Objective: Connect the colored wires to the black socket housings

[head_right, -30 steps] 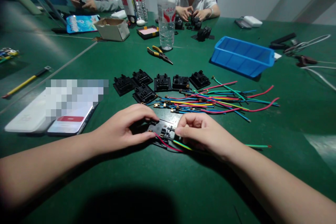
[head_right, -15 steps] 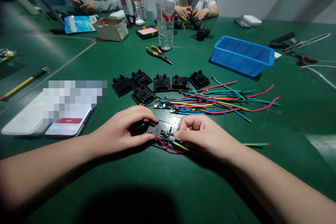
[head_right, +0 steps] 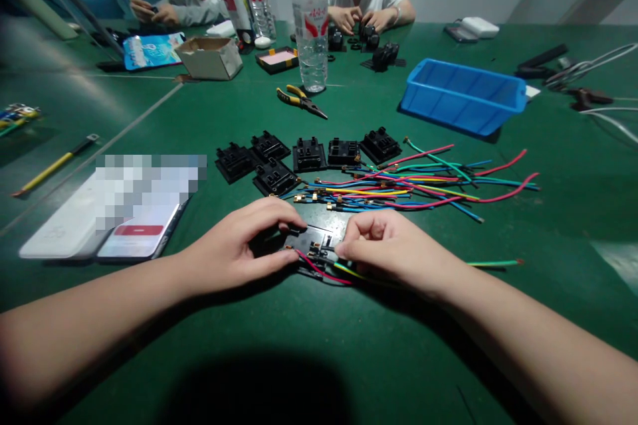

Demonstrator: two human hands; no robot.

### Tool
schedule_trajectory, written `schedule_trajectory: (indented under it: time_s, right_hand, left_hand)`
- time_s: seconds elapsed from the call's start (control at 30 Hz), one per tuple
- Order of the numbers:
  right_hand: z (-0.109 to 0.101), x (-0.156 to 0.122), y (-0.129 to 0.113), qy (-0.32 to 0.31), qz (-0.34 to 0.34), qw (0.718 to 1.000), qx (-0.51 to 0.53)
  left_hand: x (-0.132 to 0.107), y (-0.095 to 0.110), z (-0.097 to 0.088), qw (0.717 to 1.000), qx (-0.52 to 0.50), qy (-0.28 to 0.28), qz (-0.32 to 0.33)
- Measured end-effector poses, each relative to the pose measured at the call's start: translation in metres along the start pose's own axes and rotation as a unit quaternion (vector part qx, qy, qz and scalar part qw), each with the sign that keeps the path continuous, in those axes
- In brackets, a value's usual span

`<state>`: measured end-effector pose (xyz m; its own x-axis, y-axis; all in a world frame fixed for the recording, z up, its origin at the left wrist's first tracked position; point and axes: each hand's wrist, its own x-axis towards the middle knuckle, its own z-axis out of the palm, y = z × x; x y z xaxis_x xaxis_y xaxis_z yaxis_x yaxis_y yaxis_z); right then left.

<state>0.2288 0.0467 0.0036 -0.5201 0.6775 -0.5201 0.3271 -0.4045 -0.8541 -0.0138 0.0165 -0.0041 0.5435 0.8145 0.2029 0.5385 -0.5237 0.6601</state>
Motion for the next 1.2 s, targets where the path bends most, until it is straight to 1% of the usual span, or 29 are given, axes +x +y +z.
schedule_trajectory:
  time_s: [0.4,0.53,0.87,1.2]
  right_hand:
    - [0.0008,-0.0019,-0.0003,-0.001,-0.007,1.000,-0.011]
    - [0.0012,-0.0010,0.0006,-0.003,-0.010,1.000,-0.020]
    - [0.0009,-0.0004,-0.0012,-0.009,-0.029,1.000,-0.009]
    - [-0.0001,-0.0007,0.0008,-0.006,-0.011,1.000,-0.026]
  left_hand:
    - [-0.0016,0.0015,-0.0014,1.000,0.003,-0.014,-0.005]
    - [-0.0006,0.0010,-0.0012,1.000,0.006,-0.012,0.005]
    - [0.0000,0.0005,-0.0013,1.000,0.005,-0.018,0.001]
    - [0.0003,-0.0017,-0.0008,1.000,0.003,-0.024,0.002]
